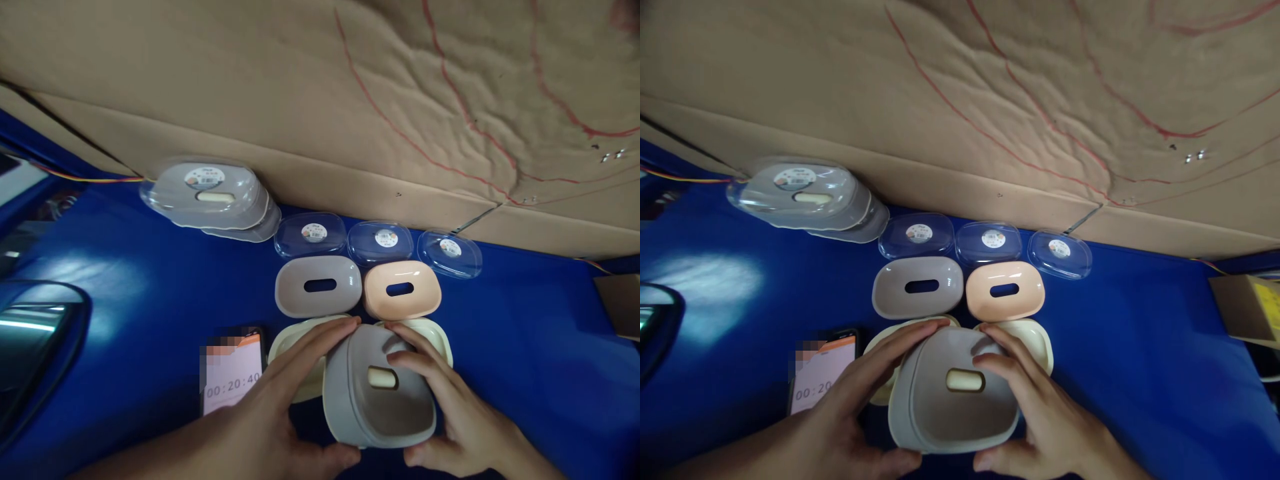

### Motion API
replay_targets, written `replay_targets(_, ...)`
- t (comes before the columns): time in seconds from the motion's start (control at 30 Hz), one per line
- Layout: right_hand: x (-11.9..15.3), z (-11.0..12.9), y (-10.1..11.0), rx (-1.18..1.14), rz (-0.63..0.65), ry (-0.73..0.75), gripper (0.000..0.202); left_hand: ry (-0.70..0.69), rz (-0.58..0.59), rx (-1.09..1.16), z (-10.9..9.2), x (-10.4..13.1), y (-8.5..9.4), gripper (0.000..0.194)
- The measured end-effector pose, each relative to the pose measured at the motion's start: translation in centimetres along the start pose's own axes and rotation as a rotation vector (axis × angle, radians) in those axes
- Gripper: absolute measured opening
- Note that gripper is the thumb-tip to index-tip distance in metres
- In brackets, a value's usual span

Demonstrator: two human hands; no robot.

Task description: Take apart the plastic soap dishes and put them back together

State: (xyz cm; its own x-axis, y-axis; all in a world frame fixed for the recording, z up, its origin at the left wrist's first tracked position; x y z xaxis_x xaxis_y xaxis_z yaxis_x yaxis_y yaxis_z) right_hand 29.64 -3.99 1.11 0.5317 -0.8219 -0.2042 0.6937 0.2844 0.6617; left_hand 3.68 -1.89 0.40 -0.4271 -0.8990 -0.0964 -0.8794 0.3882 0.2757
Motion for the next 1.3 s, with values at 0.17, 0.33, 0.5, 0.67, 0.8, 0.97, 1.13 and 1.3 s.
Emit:
replay_targets(0.17, 0.0, 0.2, 0.2, 0.004, 0.003, -0.005, 0.08, -0.024, -0.008, 0.054, -0.7, -0.1, -0.3, 0.113)
replay_targets(0.33, -0.1, 0.6, 0.3, 0.028, -0.054, 0.045, 0.077, 0.056, 0.049, 0.108, -0.5, -0.2, -0.3, 0.114)
replay_targets(0.5, -0.1, 0.9, 0.0, 0.053, -0.129, 0.061, 0.072, 0.109, 0.106, 0.079, -0.3, -0.4, -0.3, 0.123)
replay_targets(0.67, 0.2, 0.7, 0.1, 0.047, -0.133, 0.049, 0.068, 0.115, 0.054, 0.026, -0.5, -0.4, -0.5, 0.122)
replay_targets(0.8, 0.7, 0.0, 0.0, -0.041, -0.113, -0.018, 0.074, 0.032, 0.053, 0.035, -0.9, -0.5, -0.6, 0.123)
replay_targets(0.97, 0.8, -0.2, 0.6, -0.102, -0.16, -0.061, 0.078, 0.053, 0.06, -0.009, -1.1, -0.5, -0.3, 0.122)
replay_targets(1.13, 2.3, -2.2, 7.6, -0.046, -0.499, -0.235, 0.067, 0.058, 0.06, 0.035, -1.3, -0.7, -0.3, 0.118)
replay_targets(1.3, 5.3, -6.5, 13.9, 0.281, -0.415, -0.425, 0.072, 0.053, 0.056, 0.027, -1.3, -1.1, -0.1, 0.113)
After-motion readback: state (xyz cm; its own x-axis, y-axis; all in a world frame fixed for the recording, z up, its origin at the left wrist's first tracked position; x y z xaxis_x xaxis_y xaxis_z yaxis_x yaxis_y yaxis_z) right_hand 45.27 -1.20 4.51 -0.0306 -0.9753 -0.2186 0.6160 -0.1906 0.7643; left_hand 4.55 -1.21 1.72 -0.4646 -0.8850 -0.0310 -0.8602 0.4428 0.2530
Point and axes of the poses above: each hand's wrist, its own x-axis away from the middle knuckle, its own y-axis out of the back of the hand, z = x × y, the point moved 5 cm from there along -x, towards the middle knuckle, and after that the axes turned 10 degrees about -z, right-handed, at the moved point
